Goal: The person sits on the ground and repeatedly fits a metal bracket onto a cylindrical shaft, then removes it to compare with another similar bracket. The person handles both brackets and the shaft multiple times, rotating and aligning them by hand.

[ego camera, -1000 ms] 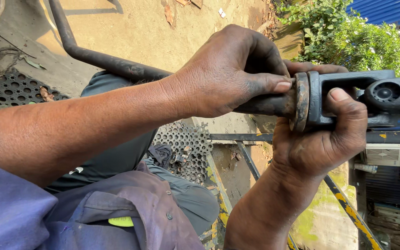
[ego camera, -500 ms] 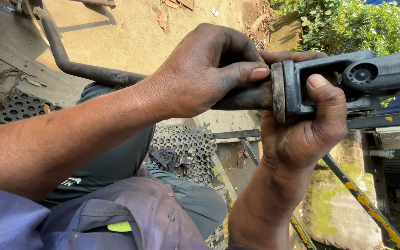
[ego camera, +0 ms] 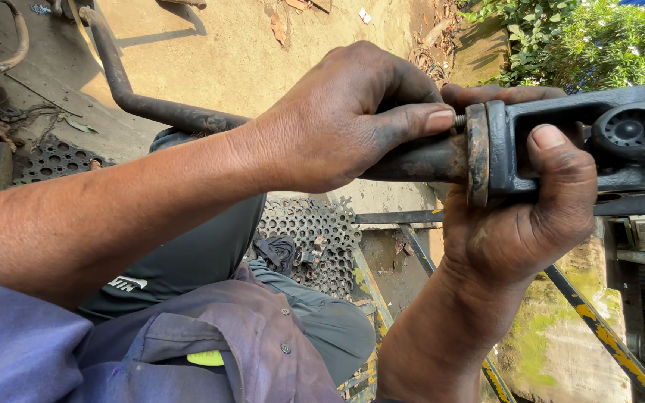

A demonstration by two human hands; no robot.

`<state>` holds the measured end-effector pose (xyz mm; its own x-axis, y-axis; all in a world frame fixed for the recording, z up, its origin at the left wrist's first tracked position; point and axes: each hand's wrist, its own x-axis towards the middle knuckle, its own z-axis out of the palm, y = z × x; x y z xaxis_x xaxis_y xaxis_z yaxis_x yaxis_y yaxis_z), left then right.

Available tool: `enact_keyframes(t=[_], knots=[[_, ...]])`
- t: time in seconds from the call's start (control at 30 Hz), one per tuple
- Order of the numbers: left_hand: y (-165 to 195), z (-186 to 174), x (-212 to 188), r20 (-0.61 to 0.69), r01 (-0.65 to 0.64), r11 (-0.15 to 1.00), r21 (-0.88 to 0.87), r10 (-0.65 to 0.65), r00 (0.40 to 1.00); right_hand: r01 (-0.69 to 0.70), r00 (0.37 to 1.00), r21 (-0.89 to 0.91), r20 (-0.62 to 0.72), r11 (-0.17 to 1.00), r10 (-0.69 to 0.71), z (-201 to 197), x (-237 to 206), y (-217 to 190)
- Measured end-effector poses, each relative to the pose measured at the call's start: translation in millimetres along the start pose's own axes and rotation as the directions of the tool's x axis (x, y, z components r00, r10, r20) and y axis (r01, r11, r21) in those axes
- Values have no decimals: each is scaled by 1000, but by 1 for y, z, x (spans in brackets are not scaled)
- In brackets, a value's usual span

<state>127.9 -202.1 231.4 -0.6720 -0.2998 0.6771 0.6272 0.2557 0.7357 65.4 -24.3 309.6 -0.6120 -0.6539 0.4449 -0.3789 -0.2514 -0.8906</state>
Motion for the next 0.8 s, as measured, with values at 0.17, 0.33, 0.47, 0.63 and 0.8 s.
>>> enact_keyframes(t=[0.17,0.33,0.47,0.63,0.8], knots=[[3,2,2,-61,-19,998,-59,16,998,15,999,24,-32,1000,-14,0,0,1],[7,2,-3,-167,-153,987,53,160,973,-18,999,67,-41,998,21,1,1,0],[1,-2,-2,-7,-8,999,-32,8,1000,6,1000,2,-17,1000,-6,0,0,-1],[-6,1,5,141,134,878,-459,-76,987,-20,1000,35,-23,999,21,-1,-1,-2],[-4,7,-5,-30,-34,978,-207,29,999,-28,999,73,-24,997,30,-4,-2,-1]])
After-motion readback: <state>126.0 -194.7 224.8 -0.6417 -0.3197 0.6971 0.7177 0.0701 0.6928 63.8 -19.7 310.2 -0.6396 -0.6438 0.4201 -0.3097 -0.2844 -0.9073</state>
